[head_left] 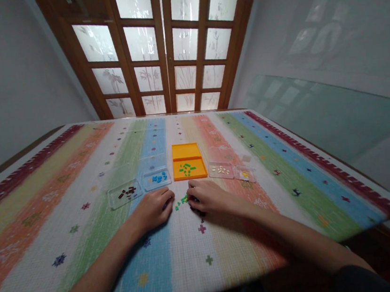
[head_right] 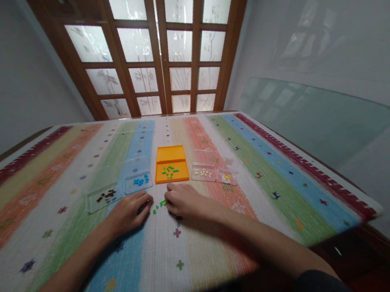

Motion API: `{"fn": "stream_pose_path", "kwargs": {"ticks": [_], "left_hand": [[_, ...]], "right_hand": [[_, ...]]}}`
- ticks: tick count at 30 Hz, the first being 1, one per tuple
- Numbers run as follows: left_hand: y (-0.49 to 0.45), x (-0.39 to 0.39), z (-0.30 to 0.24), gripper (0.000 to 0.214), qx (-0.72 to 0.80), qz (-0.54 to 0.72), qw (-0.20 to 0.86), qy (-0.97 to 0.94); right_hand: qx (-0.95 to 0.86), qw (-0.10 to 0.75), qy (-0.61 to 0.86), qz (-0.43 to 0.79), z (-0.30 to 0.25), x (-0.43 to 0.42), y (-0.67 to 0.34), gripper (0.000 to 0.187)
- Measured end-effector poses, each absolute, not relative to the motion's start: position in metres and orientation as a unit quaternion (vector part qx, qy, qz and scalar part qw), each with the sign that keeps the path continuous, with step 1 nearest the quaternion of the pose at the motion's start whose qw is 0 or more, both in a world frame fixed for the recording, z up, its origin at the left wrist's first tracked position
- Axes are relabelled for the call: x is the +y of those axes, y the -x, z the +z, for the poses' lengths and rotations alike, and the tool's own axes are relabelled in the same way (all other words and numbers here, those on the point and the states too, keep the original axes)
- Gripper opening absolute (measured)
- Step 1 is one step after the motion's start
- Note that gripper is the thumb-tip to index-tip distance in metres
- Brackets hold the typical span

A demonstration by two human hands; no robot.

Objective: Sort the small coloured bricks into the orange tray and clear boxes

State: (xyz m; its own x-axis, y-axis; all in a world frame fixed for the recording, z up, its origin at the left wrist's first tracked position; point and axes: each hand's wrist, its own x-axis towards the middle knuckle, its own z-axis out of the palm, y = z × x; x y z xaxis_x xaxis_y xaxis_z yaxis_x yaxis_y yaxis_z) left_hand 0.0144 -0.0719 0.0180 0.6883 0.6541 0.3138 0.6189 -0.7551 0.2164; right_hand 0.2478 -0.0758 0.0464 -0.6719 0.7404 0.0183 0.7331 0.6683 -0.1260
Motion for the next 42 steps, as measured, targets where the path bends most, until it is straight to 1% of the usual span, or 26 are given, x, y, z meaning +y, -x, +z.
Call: {"fn": "stream_pose_path", "kwargs": {"ticks": [3, 7, 15, 25, 33, 42], "left_hand": [[-0.014, -0.072, 0.020, 0.017, 0.348, 0.195, 0.039, -0.916], [-0.013, -0.072, 0.021, 0.020, 0.348, 0.200, 0.025, -0.916], [-0.012, -0.070, 0.018, 0.019, 0.355, 0.183, 0.019, -0.917], [-0.012, -0.069, 0.015, 0.019, 0.352, 0.185, 0.014, -0.918], [-0.012, -0.070, 0.018, 0.020, 0.353, 0.184, 0.020, -0.917], [-0.012, -0.069, 0.019, 0.021, 0.352, 0.181, 0.017, -0.918]], "right_hand": [[-0.911, 0.050, 0.402, 0.070, 0.056, -0.074, -0.247, 0.019], [-0.913, 0.057, 0.392, 0.101, 0.063, -0.072, -0.243, 0.012], [-0.925, 0.005, 0.376, 0.061, 0.056, -0.068, -0.234, 0.015], [-0.925, -0.076, 0.366, 0.061, 0.076, -0.068, -0.231, 0.018], [-0.925, -0.094, 0.362, 0.062, 0.076, -0.064, -0.229, 0.018], [-0.928, -0.084, 0.355, 0.079, 0.084, -0.067, -0.232, 0.014]]}}
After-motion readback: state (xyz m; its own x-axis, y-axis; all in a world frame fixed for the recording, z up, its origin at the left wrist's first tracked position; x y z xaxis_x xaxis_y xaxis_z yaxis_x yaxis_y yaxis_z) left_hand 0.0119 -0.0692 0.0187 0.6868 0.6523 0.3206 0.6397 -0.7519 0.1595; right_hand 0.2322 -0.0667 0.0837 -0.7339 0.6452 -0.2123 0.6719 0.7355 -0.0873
